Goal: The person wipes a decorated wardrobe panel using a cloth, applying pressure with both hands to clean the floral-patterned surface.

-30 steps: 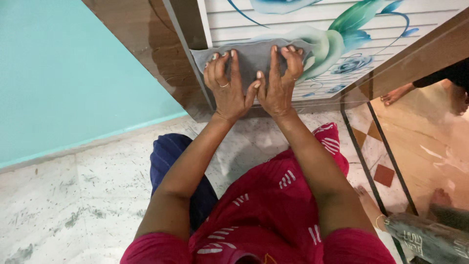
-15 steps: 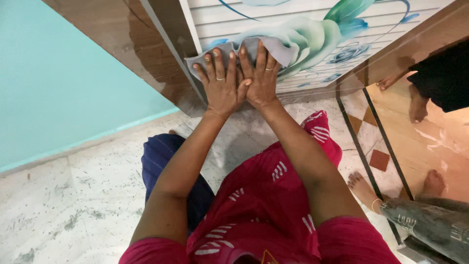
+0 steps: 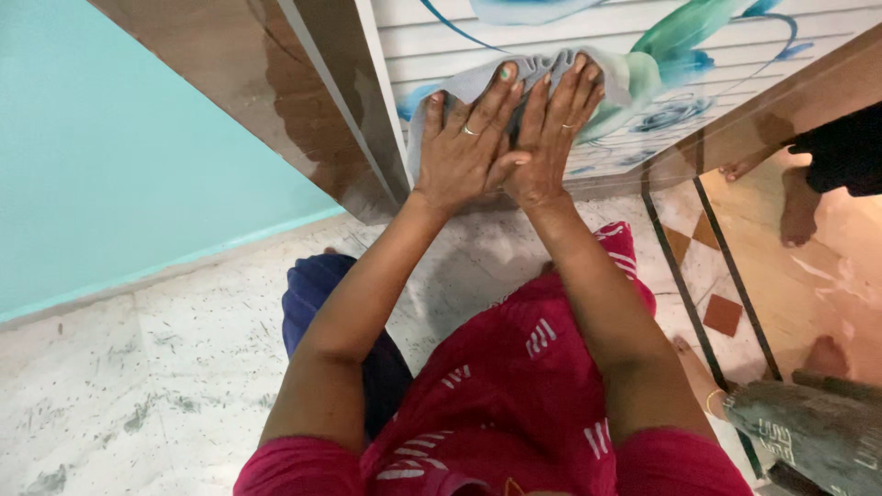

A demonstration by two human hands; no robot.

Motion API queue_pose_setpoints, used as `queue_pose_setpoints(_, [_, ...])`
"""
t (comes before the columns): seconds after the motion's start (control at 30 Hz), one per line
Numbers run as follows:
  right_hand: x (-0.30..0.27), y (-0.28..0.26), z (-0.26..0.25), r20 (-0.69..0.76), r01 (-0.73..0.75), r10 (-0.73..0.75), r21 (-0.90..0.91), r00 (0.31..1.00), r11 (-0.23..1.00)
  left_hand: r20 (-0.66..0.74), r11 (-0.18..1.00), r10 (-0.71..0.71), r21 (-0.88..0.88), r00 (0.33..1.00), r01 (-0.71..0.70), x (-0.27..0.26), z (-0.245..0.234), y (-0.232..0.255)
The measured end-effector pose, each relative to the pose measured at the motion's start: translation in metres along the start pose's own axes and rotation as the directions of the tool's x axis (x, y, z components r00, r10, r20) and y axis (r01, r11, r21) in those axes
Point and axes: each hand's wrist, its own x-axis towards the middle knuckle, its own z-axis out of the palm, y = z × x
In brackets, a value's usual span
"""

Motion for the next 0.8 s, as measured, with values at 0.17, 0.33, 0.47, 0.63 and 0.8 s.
queue_pose_setpoints(0.17, [0.002, -0.021, 0.032, -0.036, -0.006, 0.007, 0.020, 0.999, 1.000, -0.037, 0.998, 0.047, 0.040, 0.998, -0.046, -0.009, 0.002, -0.024])
queue_pose_setpoints(0.33, [-0.026, -0.019, 0.064, 0.038, 0.064, -0.068, 0.082, 0.997, 0.995, -0.074, 0.999, 0.014, 0.051, 0.997, -0.010, -0.045, 0.029, -0.038])
queue_pose_setpoints(0.47, [-0.041, -0.017, 0.062, 0.098, 0.161, -0.156, -0.049, 0.983, 0.986, -0.048, 0.997, -0.077, 0.022, 0.996, 0.078, -0.074, 0.047, -0.028])
queue_pose_setpoints(0.63, [-0.042, -0.012, 0.025, 0.289, 0.205, -0.199, 0.007, 0.937, 0.979, 0.056, 0.991, -0.127, -0.040, 0.990, 0.129, -0.082, 0.040, -0.008])
queue_pose_setpoints(0.8, [-0.029, 0.008, -0.001, 0.297, 0.212, -0.193, -0.034, 0.935, 0.977, 0.273, 0.984, -0.097, -0.117, 0.957, 0.133, -0.046, 0.005, 0.000])
